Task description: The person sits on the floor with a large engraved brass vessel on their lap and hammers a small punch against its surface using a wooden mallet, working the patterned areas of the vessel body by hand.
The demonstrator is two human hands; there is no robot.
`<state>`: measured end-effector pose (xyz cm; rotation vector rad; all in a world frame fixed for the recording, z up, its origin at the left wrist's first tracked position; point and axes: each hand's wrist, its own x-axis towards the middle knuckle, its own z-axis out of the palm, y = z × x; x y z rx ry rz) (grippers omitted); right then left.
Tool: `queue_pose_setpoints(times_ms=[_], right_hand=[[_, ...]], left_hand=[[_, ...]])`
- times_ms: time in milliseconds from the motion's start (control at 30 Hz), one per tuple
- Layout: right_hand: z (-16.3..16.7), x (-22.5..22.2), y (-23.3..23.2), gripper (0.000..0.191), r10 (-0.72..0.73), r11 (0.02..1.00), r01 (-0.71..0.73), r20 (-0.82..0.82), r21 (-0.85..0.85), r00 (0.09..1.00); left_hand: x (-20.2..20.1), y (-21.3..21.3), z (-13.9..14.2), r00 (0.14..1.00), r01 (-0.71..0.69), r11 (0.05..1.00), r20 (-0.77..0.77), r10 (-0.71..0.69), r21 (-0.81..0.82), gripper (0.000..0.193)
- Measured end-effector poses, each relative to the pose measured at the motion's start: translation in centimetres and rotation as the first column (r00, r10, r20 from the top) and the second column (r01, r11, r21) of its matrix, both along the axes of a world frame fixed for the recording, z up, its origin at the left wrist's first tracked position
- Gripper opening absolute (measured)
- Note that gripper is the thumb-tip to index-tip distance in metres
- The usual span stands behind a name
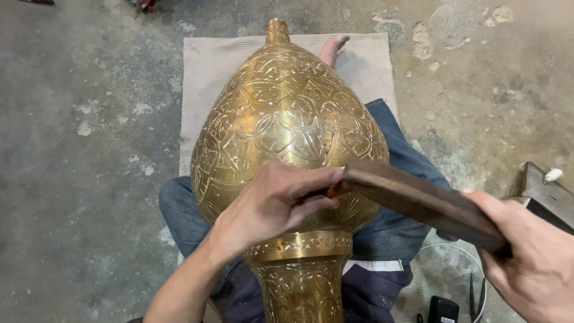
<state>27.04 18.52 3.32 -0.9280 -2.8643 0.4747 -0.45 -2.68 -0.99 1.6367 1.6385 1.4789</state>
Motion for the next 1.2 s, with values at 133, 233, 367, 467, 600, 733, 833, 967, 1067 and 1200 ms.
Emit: queue_pose_setpoints(times_ms=[133, 233, 367, 467, 600, 733, 833, 967, 1067, 1200], right_hand=[[-0.5, 0.4, -0.2, 0.071, 0.043, 0.998, -0.042, -0.038, 0.039, 0.998], [-1.2, 0.7, -0.3, 0.068, 0.074, 0.997, -0.077, -0.217, -0.005, 0.973], [-2.3, 1.7, -0.7, 0.074, 0.038, 0.985, -0.049, 0.068, 0.166, 0.997], [-3.2, 1.9, -0.4, 0.071, -0.043, 0.988, 0.038, 0.035, 0.149, 0.998], [-4.5, 0.7, 0.6, 0.084, -0.13, 0.991, 0.12, 0.182, 0.062, 0.975], [-4.5, -1.2, 2.0, 0.08, -0.049, 0.994, 0.011, 0.365, 0.106, 0.93], [-3.8, -2.2, 2.7, 0.078, -0.037, 0.997, 0.013, 0.31, 0.08, 0.95], [-2.4, -3.2, 4.2, 0.072, -0.001, 0.968, -0.135, 0.543, 0.211, 0.84], [-1.4, -4.3, 5.3, 0.067, 0.104, 0.943, -0.216, 0.392, 0.252, 0.914], [1.1, -5.6, 6.5, 0.067, 0.185, 0.983, -0.186, 0.127, -0.01, 0.974]], left_hand=[[-1.0, 0.4, -0.4, 0.983, 0.183, 0.971, -0.004, -0.186, -0.151, 0.025], [-1.3, 0.7, -0.7, 0.975, 0.209, 0.978, -0.067, -0.21, -0.024, 0.025], [-1.3, 0.9, -0.7, 0.961, 0.263, 0.952, -0.04, -0.272, -0.159, 0.025], [-0.8, 0.4, -0.2, 0.998, 0.05, 0.998, -0.022, -0.051, -0.031, 0.018], [0.6, 0.9, 0.3, 0.908, -0.405, 0.913, 0.096, 0.407, -0.039, 0.032], [1.6, 2.0, 0.2, 0.883, -0.437, 0.887, 0.116, 0.454, -0.147, 0.043], [1.6, 2.0, 0.1, 0.902, -0.413, 0.908, 0.107, 0.418, -0.073, 0.043], [1.3, 1.9, 0.3, 0.911, -0.397, 0.917, 0.101, 0.399, -0.042, 0.042], [1.4, 1.9, 0.6, 0.891, -0.427, 0.898, 0.119, 0.439, -0.108, 0.043], [2.0, 1.9, 0.9, 0.862, -0.49, 0.866, 0.094, 0.499, -0.1, 0.047]])
